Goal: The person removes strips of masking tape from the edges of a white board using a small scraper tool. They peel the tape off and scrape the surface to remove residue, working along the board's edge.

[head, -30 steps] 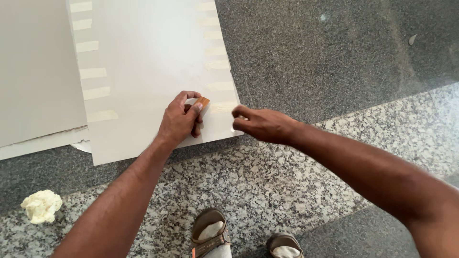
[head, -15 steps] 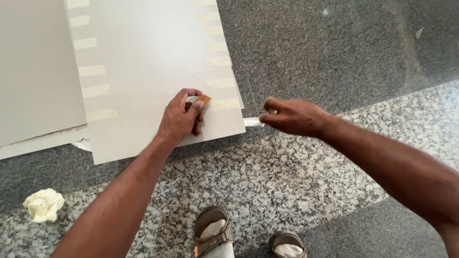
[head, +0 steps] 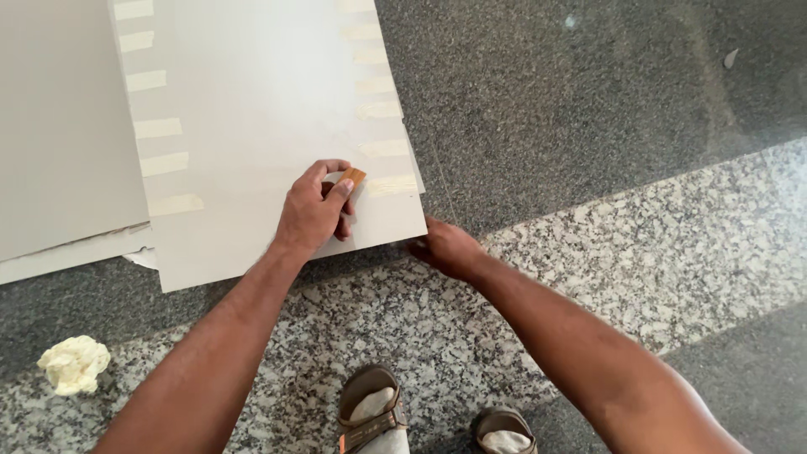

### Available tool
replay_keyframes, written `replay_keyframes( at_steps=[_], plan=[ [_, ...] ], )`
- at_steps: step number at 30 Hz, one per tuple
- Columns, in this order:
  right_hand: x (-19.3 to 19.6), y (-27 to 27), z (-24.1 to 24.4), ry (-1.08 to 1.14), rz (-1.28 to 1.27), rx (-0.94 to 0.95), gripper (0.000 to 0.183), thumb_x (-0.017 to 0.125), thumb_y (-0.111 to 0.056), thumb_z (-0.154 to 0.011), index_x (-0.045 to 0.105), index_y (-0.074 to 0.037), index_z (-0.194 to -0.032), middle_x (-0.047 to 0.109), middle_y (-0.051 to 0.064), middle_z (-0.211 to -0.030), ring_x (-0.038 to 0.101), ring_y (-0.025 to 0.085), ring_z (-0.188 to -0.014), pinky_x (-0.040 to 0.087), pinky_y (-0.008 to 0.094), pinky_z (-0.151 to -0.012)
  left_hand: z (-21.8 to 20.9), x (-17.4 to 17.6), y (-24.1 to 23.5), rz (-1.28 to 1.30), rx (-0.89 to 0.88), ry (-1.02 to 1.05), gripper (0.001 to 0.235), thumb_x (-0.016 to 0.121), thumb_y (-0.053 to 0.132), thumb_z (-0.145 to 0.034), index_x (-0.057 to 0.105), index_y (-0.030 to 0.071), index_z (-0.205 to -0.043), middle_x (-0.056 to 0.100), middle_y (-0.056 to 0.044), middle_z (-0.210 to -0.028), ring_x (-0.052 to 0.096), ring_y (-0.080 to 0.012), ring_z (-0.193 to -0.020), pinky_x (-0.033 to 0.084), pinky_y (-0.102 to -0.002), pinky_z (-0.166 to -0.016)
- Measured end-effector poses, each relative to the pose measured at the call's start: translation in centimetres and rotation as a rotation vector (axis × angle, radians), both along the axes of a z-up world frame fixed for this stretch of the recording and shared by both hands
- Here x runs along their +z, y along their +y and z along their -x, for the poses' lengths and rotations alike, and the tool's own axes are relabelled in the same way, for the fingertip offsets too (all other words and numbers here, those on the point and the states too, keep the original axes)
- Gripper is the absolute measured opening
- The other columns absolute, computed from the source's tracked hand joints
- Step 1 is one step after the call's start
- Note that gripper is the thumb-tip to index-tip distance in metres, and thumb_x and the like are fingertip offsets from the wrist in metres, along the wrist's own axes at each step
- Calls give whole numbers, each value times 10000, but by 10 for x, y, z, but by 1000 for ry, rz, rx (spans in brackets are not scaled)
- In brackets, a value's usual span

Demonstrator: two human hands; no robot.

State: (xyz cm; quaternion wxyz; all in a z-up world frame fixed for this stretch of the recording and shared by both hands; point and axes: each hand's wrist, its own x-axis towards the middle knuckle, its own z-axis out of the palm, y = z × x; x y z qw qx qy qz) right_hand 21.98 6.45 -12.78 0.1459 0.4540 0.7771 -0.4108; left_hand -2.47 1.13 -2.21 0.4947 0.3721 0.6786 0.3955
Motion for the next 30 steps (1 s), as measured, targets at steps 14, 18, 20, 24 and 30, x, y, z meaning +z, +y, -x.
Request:
replay_keyframes(
  at_steps=[14,18,20,24,30],
  plan=[
    [14,73,-34,687,247,-673,62,596,-76,-934,599,-24,-968,690,215,-965,723,187,-755,649,311,-674,118,-32,-51,-111,462,1151,427,489,371,-1105,706,34,-955,571,-152,-942,560,-350,-897,564,-400,-593],
    [30,81,-7,692,360,-777,265,499,-23,-934,393,-106,-1163,592,240,-916,557,199,-552,486,311,-409,128,-17,-70,116,573,891,437,501,339,-1111,693,20,-881,648,-238,-1112,583,-385,-1086,529,-468,-915],
    [34,78,1,690,380,-805,403,471,1,-929,325,-130,-1281,568,263,-943,510,194,-532,420,297,-363,128,-16,-65,280,654,612,437,489,354,-1117,666,51,-858,661,-243,-1127,589,-380,-1108,489,-484,-974],
    [38,65,-1,583,375,-802,744,472,18,-926,145,-272,-1529,623,271,-1032,518,202,-548,450,302,-394,134,-36,-60,235,628,810,418,514,336,-1127,706,49,-891,554,-263,-1339,466,-410,-1223,417,-513,-1053],
    [21,46,-20,581,378,-608,369,478,-161,-1001,697,43,-1217,724,147,-1015,656,147,-673,561,299,-534,170,-77,-30,383,749,891,498,488,435,-1089,705,-13,-1060,499,-263,-1376,383,-444,-1240,338,-595,-1048]
  ],
)
